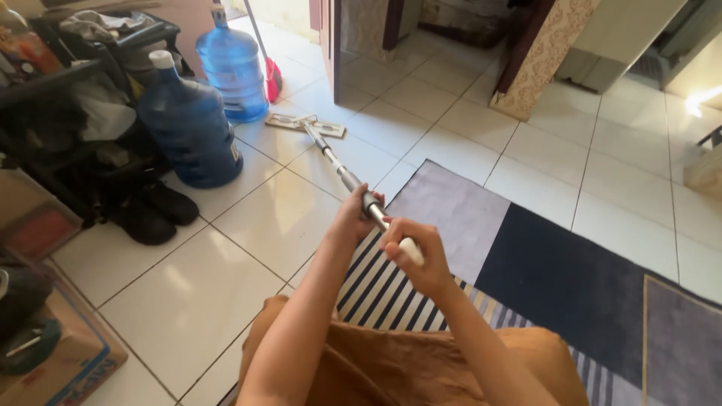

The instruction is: Mop the tiled floor in a home environment.

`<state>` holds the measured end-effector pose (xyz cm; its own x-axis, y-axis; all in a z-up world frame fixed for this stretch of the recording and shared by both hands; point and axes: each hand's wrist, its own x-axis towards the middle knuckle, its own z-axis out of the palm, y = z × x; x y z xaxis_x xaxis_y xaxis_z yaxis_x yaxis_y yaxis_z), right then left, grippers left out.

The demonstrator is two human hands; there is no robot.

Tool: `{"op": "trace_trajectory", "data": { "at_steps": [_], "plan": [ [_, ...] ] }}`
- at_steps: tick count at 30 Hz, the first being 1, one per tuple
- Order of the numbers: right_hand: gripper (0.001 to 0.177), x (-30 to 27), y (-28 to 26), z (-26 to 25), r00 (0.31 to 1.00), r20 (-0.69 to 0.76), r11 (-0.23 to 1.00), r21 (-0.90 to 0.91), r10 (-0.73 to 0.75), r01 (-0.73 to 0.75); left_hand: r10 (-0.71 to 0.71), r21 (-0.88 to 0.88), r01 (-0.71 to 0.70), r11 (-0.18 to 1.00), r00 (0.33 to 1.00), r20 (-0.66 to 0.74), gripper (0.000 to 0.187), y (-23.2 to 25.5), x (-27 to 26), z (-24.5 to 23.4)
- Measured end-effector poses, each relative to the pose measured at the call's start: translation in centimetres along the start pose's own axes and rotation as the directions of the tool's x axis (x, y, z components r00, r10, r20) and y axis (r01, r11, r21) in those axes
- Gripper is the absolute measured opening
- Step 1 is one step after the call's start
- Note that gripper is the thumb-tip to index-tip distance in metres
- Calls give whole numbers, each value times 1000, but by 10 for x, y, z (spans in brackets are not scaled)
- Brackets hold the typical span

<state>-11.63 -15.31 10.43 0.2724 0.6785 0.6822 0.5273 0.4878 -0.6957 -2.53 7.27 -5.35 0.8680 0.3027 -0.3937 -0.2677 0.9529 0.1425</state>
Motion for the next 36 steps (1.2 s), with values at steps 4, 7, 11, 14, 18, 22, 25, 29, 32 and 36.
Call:
{"op": "trace_trajectory", "data": {
  "at_steps": [4, 7, 11, 14, 18, 22, 25, 29, 32, 36],
  "plan": [
    [24, -9, -20, -25, 992, -74, 994, -36, 104, -107, -8, 54, 5, 999, 998, 55, 23, -13, -46, 31],
    [30, -2, -96, -34, 995, -102, 999, 40, -8, 12, -171, 133, 149, 980, 970, 172, 20, -10, -115, 73],
    [45, -3, -143, -38, 994, 108, 1000, 20, -16, 14, -54, -47, 57, 997, 996, 68, 25, -2, 11, 0],
    [46, -2, -133, -14, 983, 176, 998, -46, 49, -41, 57, 21, -58, 998, 997, 49, 36, 15, 28, -13],
    [40, 21, -103, 54, 920, -354, 977, -185, -167, 107, 148, -5, -149, 989, 987, -67, 49, 30, -12, 22],
    [36, 34, -18, 35, 948, -309, 982, -140, 74, -123, 58, -89, -55, 994, 998, 25, 56, 20, -15, 38],
    [38, 33, 15, 37, 941, -321, 982, -114, 108, -152, 14, 30, -14, 999, 1000, 1, 48, 23, -13, 38],
    [36, 29, -11, 59, 917, -363, 974, -91, 163, -209, -96, -97, 105, 990, 992, 87, 49, 51, 44, -6],
    [37, 26, -25, 76, 841, -475, 964, 70, 258, -256, -48, 103, 37, 994, 993, 109, 35, 54, -2, 17],
    [28, 17, -21, 90, 757, -605, 967, 203, 247, -154, 190, 525, -173, 833, 981, 22, 22, 50, -44, 41]
  ]
}}
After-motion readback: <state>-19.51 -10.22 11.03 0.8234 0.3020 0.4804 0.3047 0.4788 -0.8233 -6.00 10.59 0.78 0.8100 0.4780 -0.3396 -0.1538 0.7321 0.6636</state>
